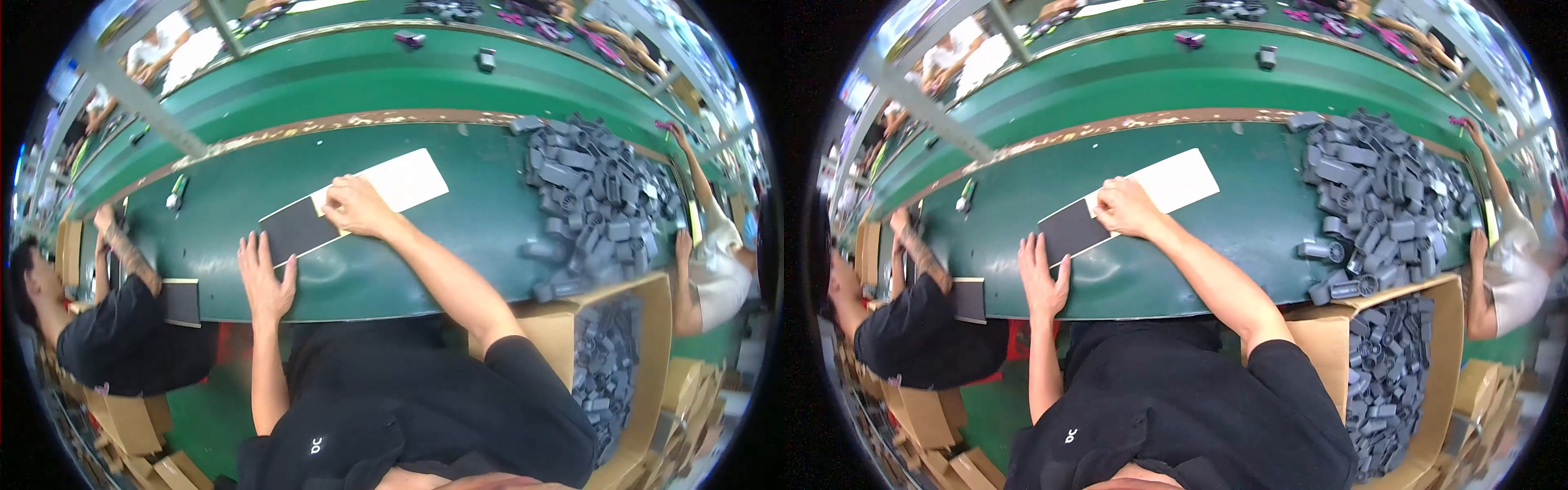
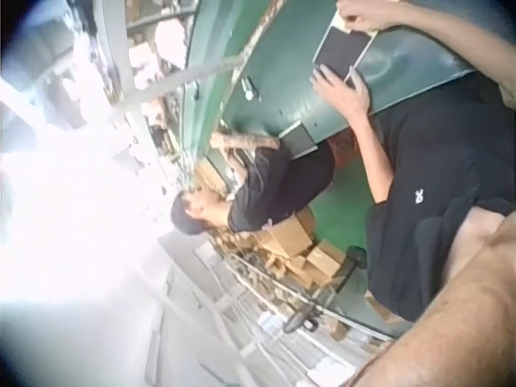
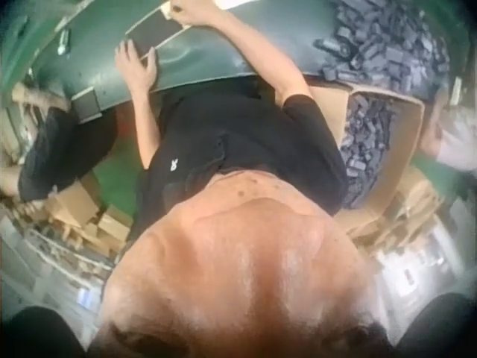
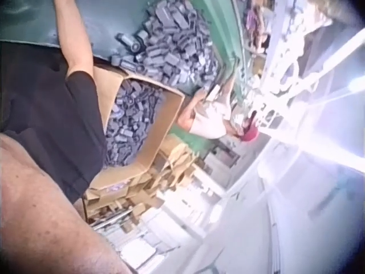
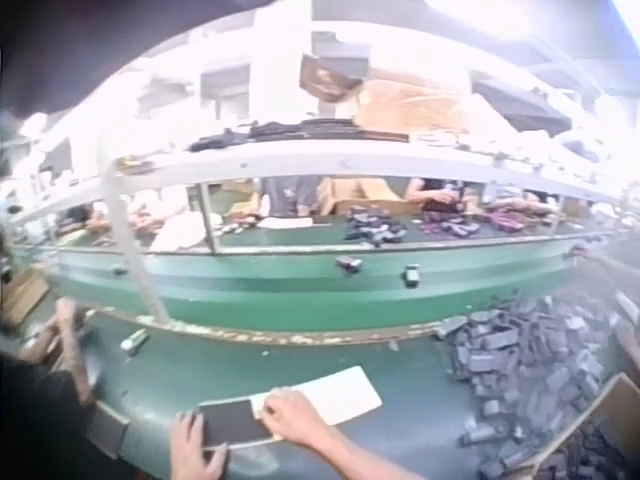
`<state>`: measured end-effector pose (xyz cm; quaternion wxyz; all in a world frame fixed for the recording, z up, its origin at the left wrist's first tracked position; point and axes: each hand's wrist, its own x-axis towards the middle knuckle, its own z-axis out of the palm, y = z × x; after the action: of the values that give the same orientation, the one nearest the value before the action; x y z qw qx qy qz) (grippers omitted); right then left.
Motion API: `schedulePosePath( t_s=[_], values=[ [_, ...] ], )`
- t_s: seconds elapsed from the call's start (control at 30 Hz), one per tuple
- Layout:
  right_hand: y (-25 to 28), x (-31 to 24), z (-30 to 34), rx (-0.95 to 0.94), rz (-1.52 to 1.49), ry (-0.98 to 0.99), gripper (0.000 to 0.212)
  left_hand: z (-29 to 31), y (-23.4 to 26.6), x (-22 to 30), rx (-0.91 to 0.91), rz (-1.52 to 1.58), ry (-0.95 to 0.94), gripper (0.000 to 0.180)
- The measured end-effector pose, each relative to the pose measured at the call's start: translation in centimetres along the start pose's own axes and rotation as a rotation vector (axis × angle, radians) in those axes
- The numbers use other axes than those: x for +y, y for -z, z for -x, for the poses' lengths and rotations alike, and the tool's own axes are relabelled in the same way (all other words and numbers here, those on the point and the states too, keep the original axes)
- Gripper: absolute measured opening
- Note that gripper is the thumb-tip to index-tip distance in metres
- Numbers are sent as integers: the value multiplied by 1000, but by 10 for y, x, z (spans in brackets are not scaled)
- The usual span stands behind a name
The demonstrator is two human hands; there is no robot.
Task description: The person assembles small handheld fans by hand, inserting fan blades, rechargeable batteries, and circuit boards into the plastic fan housing.
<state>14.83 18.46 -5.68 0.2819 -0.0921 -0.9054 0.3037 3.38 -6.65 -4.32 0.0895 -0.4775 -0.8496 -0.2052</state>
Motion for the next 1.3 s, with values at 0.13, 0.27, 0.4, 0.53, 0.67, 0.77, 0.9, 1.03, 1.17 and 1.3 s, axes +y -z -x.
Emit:
schedulePosePath(
  t_s=[0.13, 0.27, 0.4, 0.53, 0.67, 0.77, 0.9, 1.03, 1.17, 1.3],
  values=[
    [4, 4, 2, 56, 14, 17, 22, -6, -4, 5, 7, 12, -50, 69],
    [-18, 6, -13, 63, -21, 72, 24, 0, -6, -22, 1, -3, -61, 68],
    [-17, 4, -5, 129, 0, 46, 21, 2, -7, -18, -15, -30, -34, 66],
    [-6, 15, 9, 113, 7, 24, 22, 1, -23, -11, -34, -46, -82, 66],
    [4, 4, 3, -31, -27, 12, 26, 0, -22, -23, -37, -99, -73, 65],
    [18, 2, -4, -190, -115, 91, 36, -7, -15, -25, -34, -76, -62, 64],
    [6, 7, -10, -219, -197, 26, 38, -24, -8, -21, -24, -43, -101, 69],
    [17, 17, -7, -181, -216, -17, 35, -45, -9, -8, -40, 65, -44, 74],
    [31, -2, -9, -313, -131, -116, 34, -40, -8, -5, -39, 2, 6, 77],
    [16, -13, -15, -293, -151, -72, 31, -27, 1, -17, -20, -44, -1, 78]
  ],
)
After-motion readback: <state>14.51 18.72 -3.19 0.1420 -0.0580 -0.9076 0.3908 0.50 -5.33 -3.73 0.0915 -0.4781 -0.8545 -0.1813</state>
